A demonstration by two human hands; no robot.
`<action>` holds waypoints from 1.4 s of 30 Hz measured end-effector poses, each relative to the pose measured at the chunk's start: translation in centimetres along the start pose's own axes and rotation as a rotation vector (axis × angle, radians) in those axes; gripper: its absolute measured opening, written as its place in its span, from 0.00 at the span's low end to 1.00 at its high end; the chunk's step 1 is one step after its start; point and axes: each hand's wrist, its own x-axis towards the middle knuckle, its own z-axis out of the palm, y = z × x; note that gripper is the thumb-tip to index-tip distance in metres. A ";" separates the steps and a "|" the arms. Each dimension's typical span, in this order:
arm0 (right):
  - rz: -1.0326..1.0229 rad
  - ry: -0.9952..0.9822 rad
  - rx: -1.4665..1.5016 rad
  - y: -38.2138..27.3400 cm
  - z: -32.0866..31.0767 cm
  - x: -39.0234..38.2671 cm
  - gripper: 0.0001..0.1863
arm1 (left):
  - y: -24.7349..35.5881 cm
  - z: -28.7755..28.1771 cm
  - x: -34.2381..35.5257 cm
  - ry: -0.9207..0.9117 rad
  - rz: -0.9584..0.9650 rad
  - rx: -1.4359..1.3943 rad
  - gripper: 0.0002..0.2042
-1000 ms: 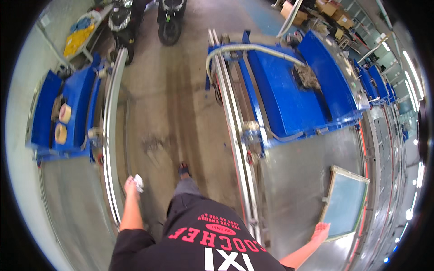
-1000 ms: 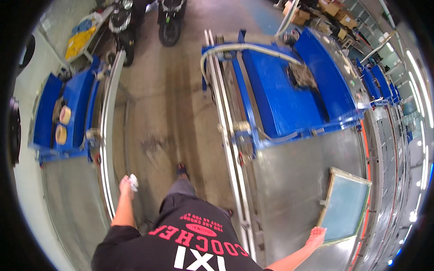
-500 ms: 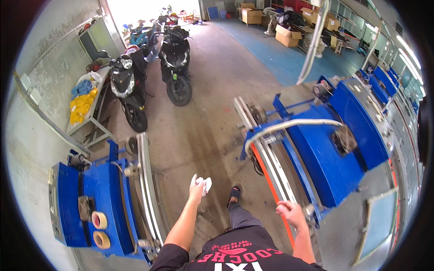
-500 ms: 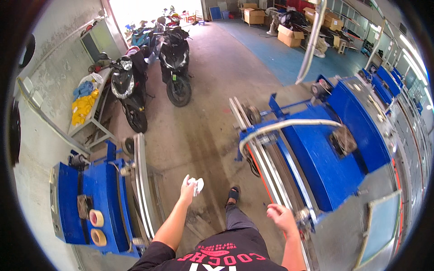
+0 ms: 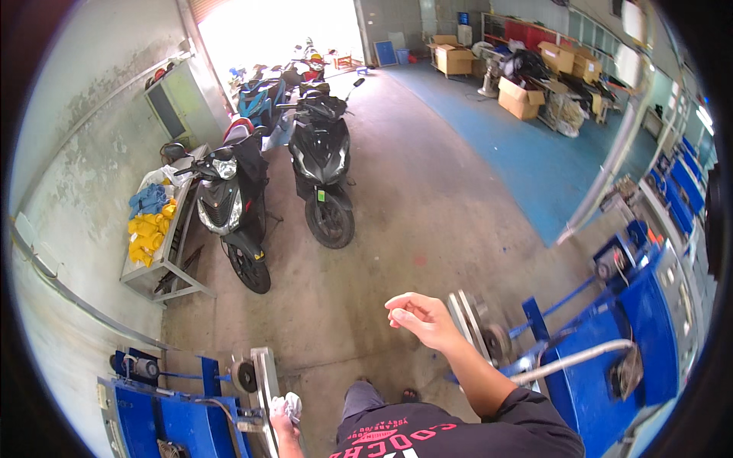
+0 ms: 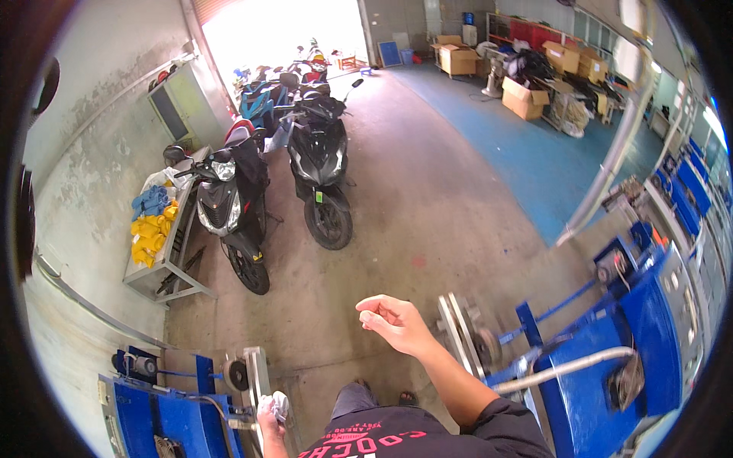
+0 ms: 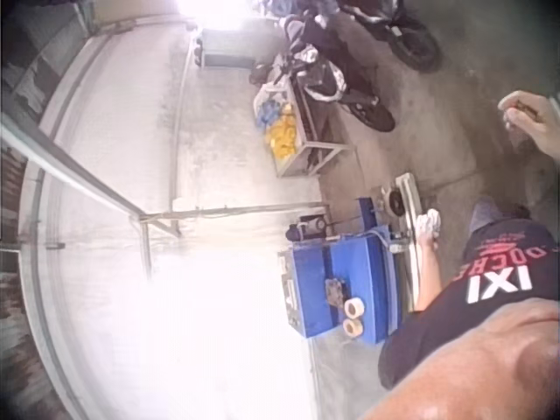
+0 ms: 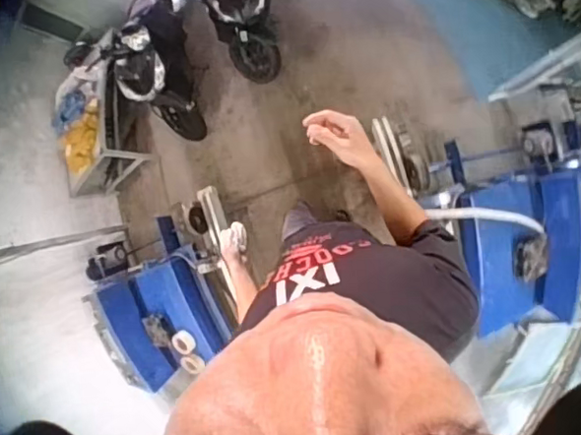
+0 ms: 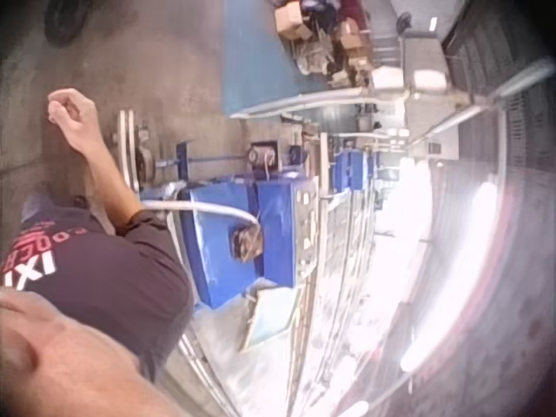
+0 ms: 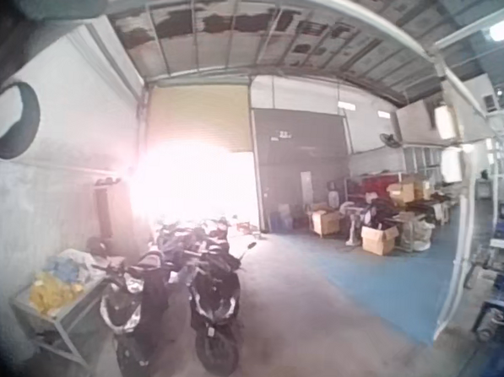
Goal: The person wipes a large rectangular screen with a white cloth, repeatedly rubbing the surface in circular and back-and-forth motions. They occasionally reposition the screen on the metal table and continue wiping different areas.
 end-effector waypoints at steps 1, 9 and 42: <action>-0.038 -0.032 0.021 -1.0 -0.4 2.6 0.11 | 0.7 2.0 1.3 0.024 -0.011 0.000 0.23; -0.767 -0.075 -0.075 -12.8 -6.3 18.7 0.21 | 10.1 26.0 23.9 -0.230 0.021 0.121 0.27; -1.318 0.884 -0.561 -37.4 -63.8 49.0 0.22 | -13.2 132.6 44.3 -0.733 -0.416 1.186 0.07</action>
